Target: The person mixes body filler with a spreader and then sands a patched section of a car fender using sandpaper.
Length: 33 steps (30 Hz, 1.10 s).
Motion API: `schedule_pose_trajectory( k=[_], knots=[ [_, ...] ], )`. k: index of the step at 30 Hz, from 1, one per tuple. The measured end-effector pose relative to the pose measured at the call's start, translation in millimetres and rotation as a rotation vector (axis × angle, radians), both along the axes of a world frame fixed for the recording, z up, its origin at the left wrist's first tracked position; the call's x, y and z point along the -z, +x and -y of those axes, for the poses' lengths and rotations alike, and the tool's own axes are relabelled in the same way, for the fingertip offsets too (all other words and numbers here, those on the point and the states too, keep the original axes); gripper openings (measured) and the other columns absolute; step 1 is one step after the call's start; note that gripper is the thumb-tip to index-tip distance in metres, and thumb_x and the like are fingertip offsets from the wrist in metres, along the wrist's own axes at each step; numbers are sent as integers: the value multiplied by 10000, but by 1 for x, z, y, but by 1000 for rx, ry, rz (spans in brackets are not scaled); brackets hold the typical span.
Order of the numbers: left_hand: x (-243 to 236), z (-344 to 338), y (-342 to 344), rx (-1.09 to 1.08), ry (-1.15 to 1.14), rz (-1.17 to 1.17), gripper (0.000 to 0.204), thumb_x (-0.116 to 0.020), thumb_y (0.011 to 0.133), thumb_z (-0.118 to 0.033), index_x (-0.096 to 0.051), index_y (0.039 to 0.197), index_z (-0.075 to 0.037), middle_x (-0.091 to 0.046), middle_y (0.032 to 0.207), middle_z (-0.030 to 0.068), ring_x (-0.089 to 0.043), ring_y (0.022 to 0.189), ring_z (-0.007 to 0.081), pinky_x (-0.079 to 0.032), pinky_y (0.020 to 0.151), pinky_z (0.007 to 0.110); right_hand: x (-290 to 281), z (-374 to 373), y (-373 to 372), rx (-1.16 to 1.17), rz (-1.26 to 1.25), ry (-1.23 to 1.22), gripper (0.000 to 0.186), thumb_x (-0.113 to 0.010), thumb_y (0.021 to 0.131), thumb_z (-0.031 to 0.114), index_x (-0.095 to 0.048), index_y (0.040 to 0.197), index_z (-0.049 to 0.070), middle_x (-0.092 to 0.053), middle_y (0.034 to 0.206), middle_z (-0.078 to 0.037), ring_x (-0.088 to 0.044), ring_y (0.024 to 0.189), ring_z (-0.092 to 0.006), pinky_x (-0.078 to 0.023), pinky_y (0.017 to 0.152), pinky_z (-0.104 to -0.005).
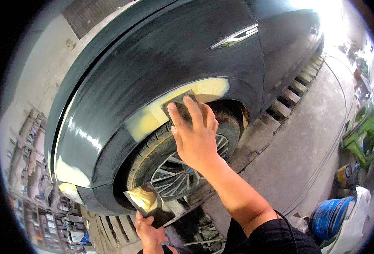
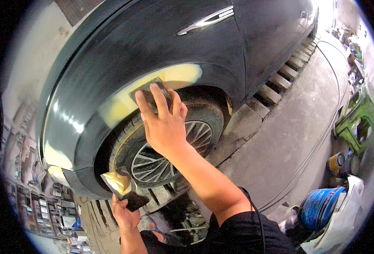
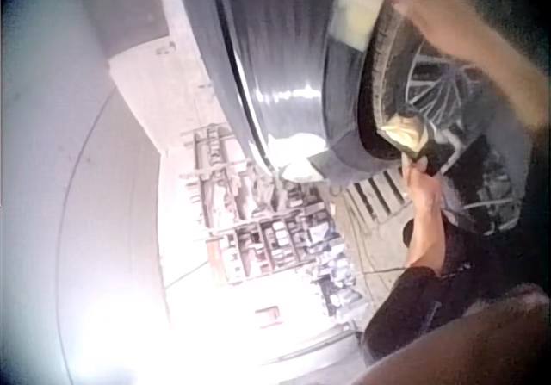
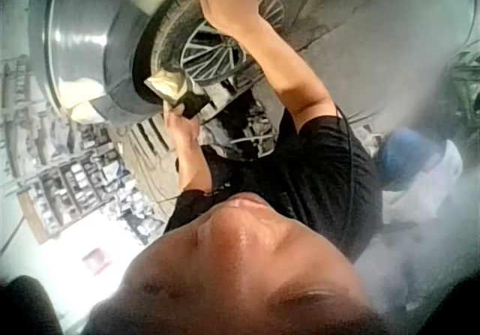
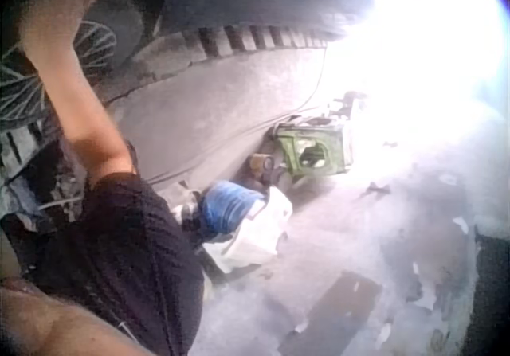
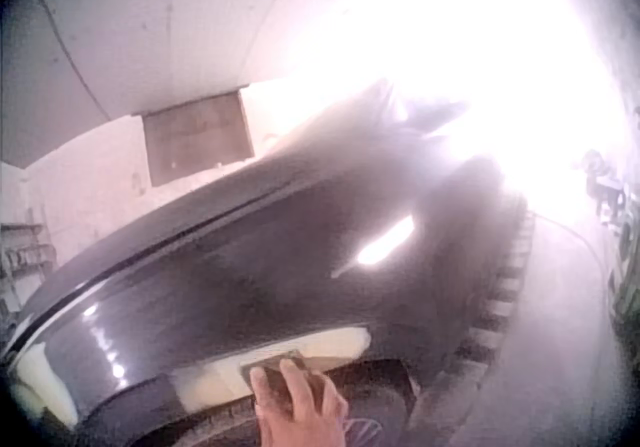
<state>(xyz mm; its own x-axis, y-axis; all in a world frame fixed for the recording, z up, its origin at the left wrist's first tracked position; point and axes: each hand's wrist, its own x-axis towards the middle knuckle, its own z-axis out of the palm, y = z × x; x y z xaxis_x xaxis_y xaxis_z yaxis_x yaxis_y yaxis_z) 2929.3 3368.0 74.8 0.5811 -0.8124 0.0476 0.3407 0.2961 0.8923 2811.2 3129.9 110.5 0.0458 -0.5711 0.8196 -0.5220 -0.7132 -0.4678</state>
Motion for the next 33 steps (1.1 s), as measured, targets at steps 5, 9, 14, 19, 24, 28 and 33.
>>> schedule_pose_trajectory(
  k=[5,9,14,19,24,28,33],
  knots=[
    [0,3,0,44,-29,10,651,-470,730,-8,-415,1378,17,-538,1325,151,-548,1189,304,-424,1036,420,21,-11,-3,-13,-67,41,600,-679,779,148,-521,1349,251,-394,1421,-89,-389,1210,-414,-345,926,-511],
    [-7,0,-7,19,-2,-15,652,-471,730,-11,-415,1379,14,-544,1316,152,-551,1186,302,-439,1020,418,14,-17,-18,16,-83,69,577,-657,802,160,-514,1356,237,-385,1425,-93,-384,1214,-414,-340,930,-513],
    [1,-3,0,22,-4,-6,648,-474,734,-26,-414,1379,15,-546,1311,155,-551,1185,307,-447,1013,425,-23,-5,-18,22,-48,54,548,-622,835,172,-493,1368,194,-362,1434,-114,-368,1219,-425,-330,944,-526],
    [2,-2,-3,5,3,-19,653,-476,727,-30,-412,1374,30,-532,1325,161,-536,1202,317,-426,1036,432,1,-18,0,-17,-87,113,603,-652,812,166,-470,1383,232,-357,1436,-108,-372,1207,-436,-343,924,-534],
    [1,-1,-2,26,2,-11,662,-484,718,-25,-409,1372,41,-517,1342,163,-521,1221,317,-411,1052,430,28,-19,-5,-27,-79,87,600,-639,827,175,-463,1398,239,-374,1432,-115,-379,1211,-429,-348,943,-537],
    [0,-4,-2,34,10,-14,663,-489,717,-28,-412,1372,36,-518,1341,160,-528,1213,316,-417,1046,437,7,-3,-28,31,-14,102,542,-599,867,194,-464,1391,208,-367,1431,-141,-370,1226,-421,-372,950,-552],
    [-2,-8,-5,6,24,-35,666,-496,718,-34,-407,1374,34,-527,1330,155,-538,1200,316,-427,1036,438,-18,8,-21,21,-19,109,537,-601,879,214,-446,1393,189,-353,1423,-152,-369,1212,-435,-375,941,-565]
  ],
)
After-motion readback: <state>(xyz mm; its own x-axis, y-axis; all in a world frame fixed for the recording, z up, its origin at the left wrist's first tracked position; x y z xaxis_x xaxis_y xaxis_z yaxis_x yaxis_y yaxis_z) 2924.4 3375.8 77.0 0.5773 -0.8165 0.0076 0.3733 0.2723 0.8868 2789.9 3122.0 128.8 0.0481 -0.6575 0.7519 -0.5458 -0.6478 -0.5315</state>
